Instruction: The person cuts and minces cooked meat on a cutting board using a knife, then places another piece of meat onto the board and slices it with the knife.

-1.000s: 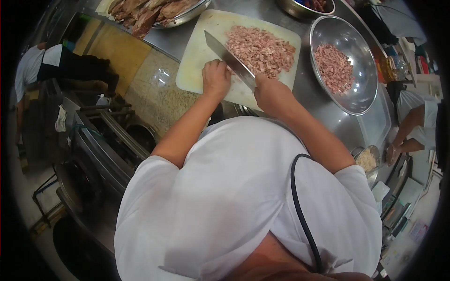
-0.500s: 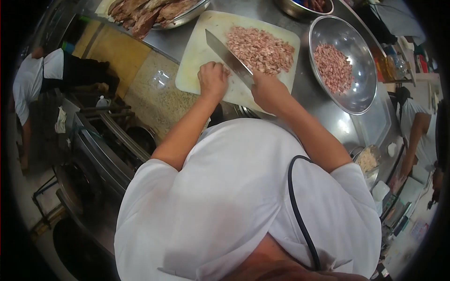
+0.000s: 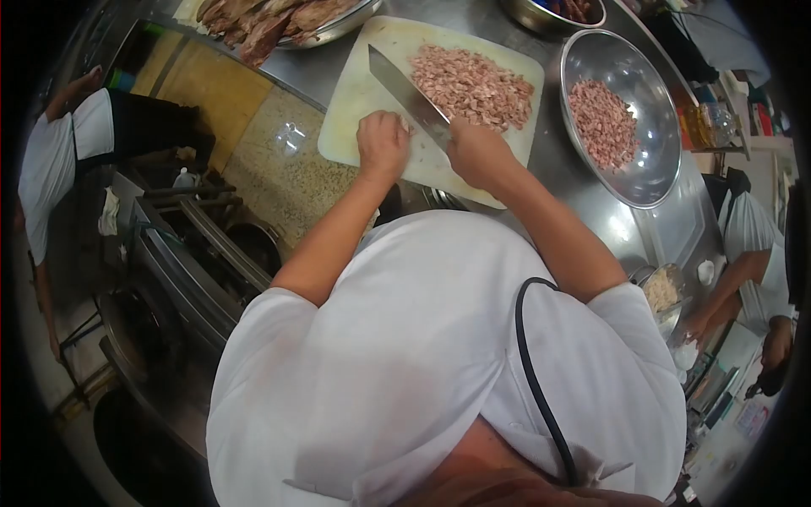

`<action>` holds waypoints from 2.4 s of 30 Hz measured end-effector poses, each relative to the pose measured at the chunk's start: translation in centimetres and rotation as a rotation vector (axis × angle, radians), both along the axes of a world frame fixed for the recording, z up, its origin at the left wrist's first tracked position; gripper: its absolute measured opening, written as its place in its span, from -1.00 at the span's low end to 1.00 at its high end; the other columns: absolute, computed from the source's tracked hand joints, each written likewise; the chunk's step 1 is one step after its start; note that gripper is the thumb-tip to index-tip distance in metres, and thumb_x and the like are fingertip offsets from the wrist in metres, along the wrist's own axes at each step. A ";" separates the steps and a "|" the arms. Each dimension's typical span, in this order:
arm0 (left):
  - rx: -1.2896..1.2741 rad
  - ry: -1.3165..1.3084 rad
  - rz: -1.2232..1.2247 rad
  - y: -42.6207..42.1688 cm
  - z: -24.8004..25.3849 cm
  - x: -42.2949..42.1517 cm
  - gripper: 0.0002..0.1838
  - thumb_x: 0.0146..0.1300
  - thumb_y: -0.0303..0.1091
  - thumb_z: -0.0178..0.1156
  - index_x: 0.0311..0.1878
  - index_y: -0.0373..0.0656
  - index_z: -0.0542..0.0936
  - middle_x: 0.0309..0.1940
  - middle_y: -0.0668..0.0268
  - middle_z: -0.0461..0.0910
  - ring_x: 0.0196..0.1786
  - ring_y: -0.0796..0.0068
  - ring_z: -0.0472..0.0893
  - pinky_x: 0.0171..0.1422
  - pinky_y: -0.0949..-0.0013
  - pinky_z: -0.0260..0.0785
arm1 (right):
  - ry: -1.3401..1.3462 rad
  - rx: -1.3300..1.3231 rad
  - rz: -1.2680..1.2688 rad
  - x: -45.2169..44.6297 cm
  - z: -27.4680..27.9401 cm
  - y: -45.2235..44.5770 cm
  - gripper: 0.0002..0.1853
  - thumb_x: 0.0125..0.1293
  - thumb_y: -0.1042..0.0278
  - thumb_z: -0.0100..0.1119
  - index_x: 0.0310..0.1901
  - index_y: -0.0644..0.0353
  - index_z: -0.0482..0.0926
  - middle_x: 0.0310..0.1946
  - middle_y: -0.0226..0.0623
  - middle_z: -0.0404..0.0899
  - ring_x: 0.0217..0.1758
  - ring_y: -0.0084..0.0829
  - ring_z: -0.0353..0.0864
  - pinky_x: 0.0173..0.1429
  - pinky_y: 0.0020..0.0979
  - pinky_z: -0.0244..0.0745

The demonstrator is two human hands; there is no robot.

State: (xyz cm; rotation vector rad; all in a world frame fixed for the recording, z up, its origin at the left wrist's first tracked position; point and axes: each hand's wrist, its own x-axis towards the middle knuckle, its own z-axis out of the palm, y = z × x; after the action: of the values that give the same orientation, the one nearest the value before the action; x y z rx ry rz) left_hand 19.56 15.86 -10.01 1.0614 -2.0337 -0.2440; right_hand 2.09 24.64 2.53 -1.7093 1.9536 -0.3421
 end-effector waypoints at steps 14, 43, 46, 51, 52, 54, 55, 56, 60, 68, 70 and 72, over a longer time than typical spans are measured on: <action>0.069 -0.008 -0.023 0.1 0.5 1.1 -0.79 0.08 -0.44 0.30 -0.18 -0.18 0.62 -0.19 0.16 0.60 -0.05 -0.04 0.52 0.09 -0.01 0.39 | -0.007 0.052 -0.008 1.5 0.1 -2.0 -0.76 0.32 0.46 -0.02 -0.05 0.36 0.54 -0.15 0.24 0.69 0.01 0.15 0.71 0.13 0.08 0.53; 0.109 -0.046 -0.021 0.3 0.9 2.2 -0.81 0.04 -0.51 0.26 -0.22 -0.17 0.61 -0.23 0.16 0.59 -0.10 -0.02 0.53 0.03 -0.01 0.40 | 0.019 0.008 0.075 2.1 -0.8 -2.6 -0.78 0.38 0.40 0.04 -0.09 0.39 0.52 -0.27 0.24 0.68 -0.11 0.23 0.70 0.02 0.12 0.54; 0.022 -0.002 -0.042 0.2 1.0 2.2 -0.83 0.05 -0.52 0.26 -0.24 -0.17 0.61 -0.25 0.15 0.59 -0.10 -0.02 0.53 0.02 -0.01 0.40 | 0.026 0.018 0.050 1.3 0.9 -0.6 -0.79 0.38 0.39 0.04 -0.10 0.38 0.52 -0.27 0.23 0.68 -0.11 0.23 0.70 0.02 0.13 0.53; -0.006 -0.037 -0.046 0.0 0.8 2.1 -0.84 0.04 -0.50 0.29 -0.27 -0.17 0.59 -0.24 0.14 0.59 -0.10 -0.02 0.53 0.02 0.00 0.39 | 0.085 0.112 0.130 2.3 1.4 0.0 -0.78 0.31 0.49 -0.01 -0.09 0.37 0.55 -0.20 0.23 0.70 -0.07 0.18 0.72 0.07 0.08 0.56; -0.003 -0.040 -0.048 0.1 0.7 2.1 -0.84 0.04 -0.50 0.29 -0.27 -0.17 0.59 -0.24 0.14 0.59 -0.10 -0.02 0.53 0.02 0.00 0.39 | 0.081 0.115 0.128 2.8 1.1 -0.4 -0.78 0.31 0.49 -0.01 -0.09 0.37 0.55 -0.20 0.23 0.70 -0.07 0.18 0.72 0.07 0.08 0.56; 0.005 -0.042 -0.038 0.3 0.9 2.1 -0.83 0.05 -0.50 0.30 -0.25 -0.18 0.60 -0.24 0.14 0.59 -0.09 -0.02 0.54 0.02 0.01 0.40 | 0.013 0.040 0.128 3.3 0.5 -1.9 -0.78 0.31 0.50 0.00 -0.08 0.35 0.55 -0.21 0.23 0.70 -0.07 0.17 0.73 0.06 0.08 0.56; 0.008 -0.044 -0.042 0.6 1.0 2.1 -0.83 0.05 -0.50 0.30 -0.25 -0.18 0.60 -0.24 0.14 0.59 -0.09 -0.02 0.54 0.02 0.01 0.40 | 0.010 0.043 0.124 3.0 -0.3 -2.2 -0.78 0.31 0.50 0.00 -0.08 0.35 0.55 -0.21 0.23 0.70 -0.07 0.17 0.73 0.06 0.08 0.56; 0.027 -0.016 -0.010 0.5 1.2 2.0 -0.83 0.06 -0.51 0.30 -0.24 -0.18 0.60 -0.24 0.14 0.58 -0.09 -0.02 0.54 0.02 0.01 0.40 | 0.020 0.035 0.108 2.7 -1.1 -2.7 -0.80 0.34 0.45 0.02 -0.10 0.36 0.53 -0.25 0.24 0.69 -0.10 0.20 0.71 0.03 0.09 0.55; -0.002 -0.006 -0.033 0.5 0.8 2.6 -0.85 0.09 -0.53 0.30 -0.24 -0.19 0.60 -0.26 0.13 0.58 -0.11 -0.03 0.53 0.02 0.01 0.40 | 0.054 0.013 0.111 1.9 0.3 -1.0 -0.80 0.37 0.40 0.04 -0.12 0.37 0.51 -0.30 0.25 0.67 -0.15 0.23 0.69 0.00 0.11 0.54; -0.016 -0.036 -0.031 0.2 0.5 2.5 -0.84 0.08 -0.53 0.31 -0.23 -0.19 0.61 -0.31 0.12 0.57 -0.14 -0.02 0.52 0.00 0.00 0.40 | 0.040 0.045 0.144 3.3 0.3 -1.2 -0.80 0.37 0.41 0.02 -0.11 0.37 0.51 -0.30 0.24 0.67 -0.13 0.23 0.70 0.03 0.11 0.54; -0.045 -0.025 -0.045 0.4 0.5 2.8 -0.84 0.08 -0.53 0.31 -0.24 -0.19 0.62 -0.31 0.13 0.57 -0.15 -0.02 0.52 -0.01 0.00 0.40 | 0.030 0.028 0.137 3.4 -0.5 -1.9 -0.80 0.37 0.41 0.02 -0.11 0.37 0.52 -0.29 0.24 0.68 -0.12 0.23 0.70 0.04 0.10 0.54; -0.008 -0.015 -0.075 0.3 0.5 3.1 -0.84 0.12 -0.56 0.30 -0.21 -0.22 0.61 -0.28 0.11 0.59 -0.11 -0.04 0.55 0.04 0.03 0.41 | 0.021 0.027 0.105 3.2 -0.8 -2.4 -0.80 0.37 0.41 0.02 -0.10 0.37 0.52 -0.27 0.23 0.69 -0.12 0.23 0.70 0.04 0.10 0.55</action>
State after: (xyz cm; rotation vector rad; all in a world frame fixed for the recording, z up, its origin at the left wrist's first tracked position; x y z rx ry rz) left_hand 22.65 16.19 -9.46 0.9863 -2.0882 -0.2676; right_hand 5.25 22.25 1.76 -1.7968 1.8664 -0.2598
